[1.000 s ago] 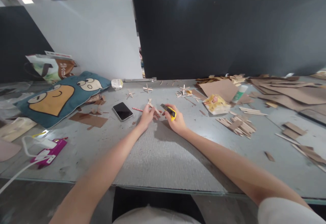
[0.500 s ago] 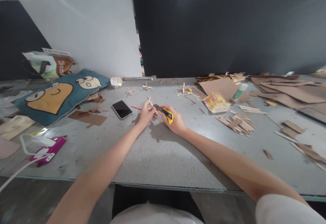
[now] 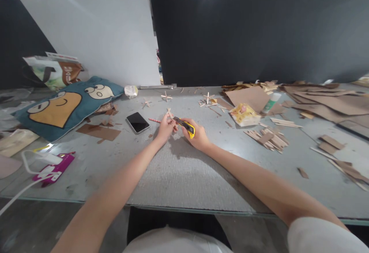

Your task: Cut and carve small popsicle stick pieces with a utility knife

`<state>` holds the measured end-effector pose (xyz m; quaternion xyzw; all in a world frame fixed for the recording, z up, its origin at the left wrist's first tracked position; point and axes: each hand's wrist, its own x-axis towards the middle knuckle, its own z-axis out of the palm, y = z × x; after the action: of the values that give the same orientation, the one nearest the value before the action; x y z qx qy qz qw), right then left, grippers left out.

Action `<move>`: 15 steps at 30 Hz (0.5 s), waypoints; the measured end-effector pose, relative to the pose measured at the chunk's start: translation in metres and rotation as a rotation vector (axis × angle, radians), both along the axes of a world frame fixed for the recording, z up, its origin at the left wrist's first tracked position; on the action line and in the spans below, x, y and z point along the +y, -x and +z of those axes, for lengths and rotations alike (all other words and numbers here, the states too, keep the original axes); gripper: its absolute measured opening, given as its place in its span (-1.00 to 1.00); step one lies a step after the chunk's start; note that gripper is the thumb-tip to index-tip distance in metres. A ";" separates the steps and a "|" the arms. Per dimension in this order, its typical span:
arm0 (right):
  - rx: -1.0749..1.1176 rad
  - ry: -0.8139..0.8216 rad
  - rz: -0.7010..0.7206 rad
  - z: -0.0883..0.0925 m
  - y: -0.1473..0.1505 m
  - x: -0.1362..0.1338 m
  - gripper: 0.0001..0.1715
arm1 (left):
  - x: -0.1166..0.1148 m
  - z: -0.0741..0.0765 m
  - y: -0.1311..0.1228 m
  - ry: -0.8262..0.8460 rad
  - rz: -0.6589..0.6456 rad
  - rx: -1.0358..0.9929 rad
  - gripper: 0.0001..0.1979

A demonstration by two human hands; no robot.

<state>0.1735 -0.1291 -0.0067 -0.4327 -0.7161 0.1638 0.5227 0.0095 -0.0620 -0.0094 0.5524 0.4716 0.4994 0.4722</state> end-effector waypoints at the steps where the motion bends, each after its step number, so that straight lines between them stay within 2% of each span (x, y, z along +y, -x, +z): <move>1: -0.005 -0.003 -0.003 0.000 0.000 0.000 -0.63 | 0.000 0.000 0.000 -0.001 0.002 0.002 -0.67; 6: -0.054 -0.042 0.003 -0.001 0.000 0.000 -0.64 | 0.000 0.001 0.000 -0.011 0.005 0.011 -0.67; 15: -0.136 -0.222 0.070 -0.001 0.001 0.001 -0.66 | 0.000 0.002 0.003 -0.036 0.009 0.044 -0.69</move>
<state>0.1730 -0.1282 -0.0073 -0.3571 -0.7781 0.0718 0.5118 0.0069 -0.0624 -0.0078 0.5694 0.4752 0.4978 0.4495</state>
